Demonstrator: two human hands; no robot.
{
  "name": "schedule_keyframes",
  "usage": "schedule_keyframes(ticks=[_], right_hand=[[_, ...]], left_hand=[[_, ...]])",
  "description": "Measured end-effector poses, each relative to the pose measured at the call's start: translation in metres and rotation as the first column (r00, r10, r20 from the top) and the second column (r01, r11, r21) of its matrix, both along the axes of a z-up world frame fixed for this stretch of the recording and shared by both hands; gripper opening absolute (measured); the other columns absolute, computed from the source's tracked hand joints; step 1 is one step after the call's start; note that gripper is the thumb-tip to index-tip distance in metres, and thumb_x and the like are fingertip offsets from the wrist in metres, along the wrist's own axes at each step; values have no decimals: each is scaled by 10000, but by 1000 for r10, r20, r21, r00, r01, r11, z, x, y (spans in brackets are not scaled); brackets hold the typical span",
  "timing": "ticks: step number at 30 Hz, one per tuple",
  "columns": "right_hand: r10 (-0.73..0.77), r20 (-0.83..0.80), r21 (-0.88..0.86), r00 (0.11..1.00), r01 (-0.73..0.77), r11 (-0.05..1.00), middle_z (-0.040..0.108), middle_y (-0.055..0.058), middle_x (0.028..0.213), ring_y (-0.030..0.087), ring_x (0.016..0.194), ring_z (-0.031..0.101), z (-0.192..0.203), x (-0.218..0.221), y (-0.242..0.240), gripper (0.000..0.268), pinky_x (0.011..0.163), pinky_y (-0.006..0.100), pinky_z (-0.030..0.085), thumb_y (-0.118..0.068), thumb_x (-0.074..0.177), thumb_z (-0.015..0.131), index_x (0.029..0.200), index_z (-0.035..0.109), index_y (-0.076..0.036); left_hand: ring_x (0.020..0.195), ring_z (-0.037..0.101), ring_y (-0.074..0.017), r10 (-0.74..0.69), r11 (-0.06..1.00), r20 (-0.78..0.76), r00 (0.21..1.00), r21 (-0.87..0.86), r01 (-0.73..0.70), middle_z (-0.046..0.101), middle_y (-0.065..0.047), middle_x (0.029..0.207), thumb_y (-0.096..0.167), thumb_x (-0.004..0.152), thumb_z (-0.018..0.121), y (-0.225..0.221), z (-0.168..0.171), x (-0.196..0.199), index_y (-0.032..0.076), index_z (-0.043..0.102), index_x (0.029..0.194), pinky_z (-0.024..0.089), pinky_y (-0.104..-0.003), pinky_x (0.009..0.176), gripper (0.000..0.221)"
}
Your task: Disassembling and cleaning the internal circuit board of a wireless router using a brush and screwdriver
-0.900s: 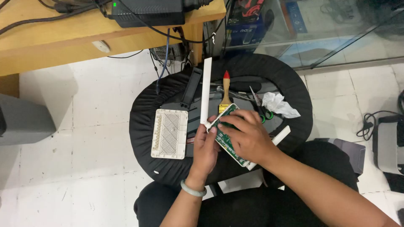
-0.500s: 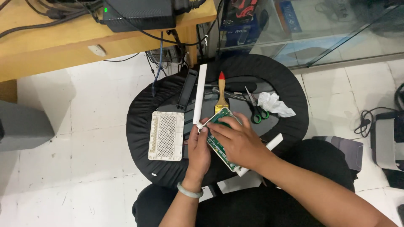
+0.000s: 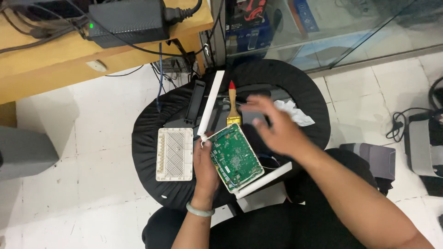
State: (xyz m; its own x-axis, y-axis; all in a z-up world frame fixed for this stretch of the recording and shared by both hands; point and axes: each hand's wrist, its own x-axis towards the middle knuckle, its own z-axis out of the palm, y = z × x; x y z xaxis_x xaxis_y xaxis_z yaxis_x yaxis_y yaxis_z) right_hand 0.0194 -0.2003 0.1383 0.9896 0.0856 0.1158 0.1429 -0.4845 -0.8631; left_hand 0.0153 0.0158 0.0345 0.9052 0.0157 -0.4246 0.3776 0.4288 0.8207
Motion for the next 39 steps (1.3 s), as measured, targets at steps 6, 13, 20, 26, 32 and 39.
schedule_keyframes(ticks=[6, 13, 20, 26, 32, 39], right_hand=[[-486, -483, -713, 728, -5, 701, 266, 258, 1638, 581, 1389, 425, -62, 11, -73, 923, 1037, 749, 388, -593, 843, 714, 1622, 332, -277], [-441, -257, -730, 860, 127, 672, 731, 254, 994, 428, 923, 744, -131, 29, -91, 346, 690, 476, 625, -176, 953, 609, 1202, 719, 36], [-204, 540, -452, 817, 485, 748, 602, 199, 913, 470, 867, 654, -38, 18, -41, 122, 795, 490, 542, -36, 935, 684, 1002, 616, 40], [78, 662, -357, 745, 221, 908, 644, 84, 1005, 297, 823, 654, -23, -15, 42, 262, 781, 381, 569, 53, 800, 661, 997, 766, -84], [231, 551, -467, 802, 67, 882, 639, 79, 1023, 286, 880, 641, -45, -32, 74, 259, 765, 372, 567, 8, 854, 607, 1029, 757, -109], [352, 480, -270, 804, -246, 931, 645, 77, 959, 329, 849, 632, -37, -45, 82, 271, 790, 422, 550, 34, 852, 544, 948, 755, -105]], left_hand=[[1119, 673, -365, -22, 878, -415, 909, -443, -181, 655, -177, 1268, 593, 869, 610, -11, 39, -1, 106, 590, 1318, 543, -545, 967, 663], [1115, 684, -364, -3, 798, -336, 942, -569, -201, 690, -181, 1235, 614, 877, 599, 7, 23, 1, 111, 644, 1282, 547, -545, 979, 647], [1050, 705, -357, 35, 818, -220, 975, -554, -154, 703, -207, 1179, 530, 922, 603, 8, 19, -3, 52, 659, 1228, 580, -522, 920, 570], [895, 745, -308, 103, 871, -82, 991, -473, -130, 737, -198, 1000, 381, 960, 617, -1, 28, 1, 25, 677, 1069, 633, -469, 813, 377], [820, 747, -285, 136, 867, -75, 988, -473, -155, 749, -193, 942, 363, 952, 627, -6, 43, 1, 24, 682, 1009, 645, -440, 758, 348], [863, 745, -279, 71, 872, -139, 988, -473, -129, 753, -192, 1028, 471, 946, 594, -5, 11, 2, 34, 687, 1093, 644, -441, 778, 470]])
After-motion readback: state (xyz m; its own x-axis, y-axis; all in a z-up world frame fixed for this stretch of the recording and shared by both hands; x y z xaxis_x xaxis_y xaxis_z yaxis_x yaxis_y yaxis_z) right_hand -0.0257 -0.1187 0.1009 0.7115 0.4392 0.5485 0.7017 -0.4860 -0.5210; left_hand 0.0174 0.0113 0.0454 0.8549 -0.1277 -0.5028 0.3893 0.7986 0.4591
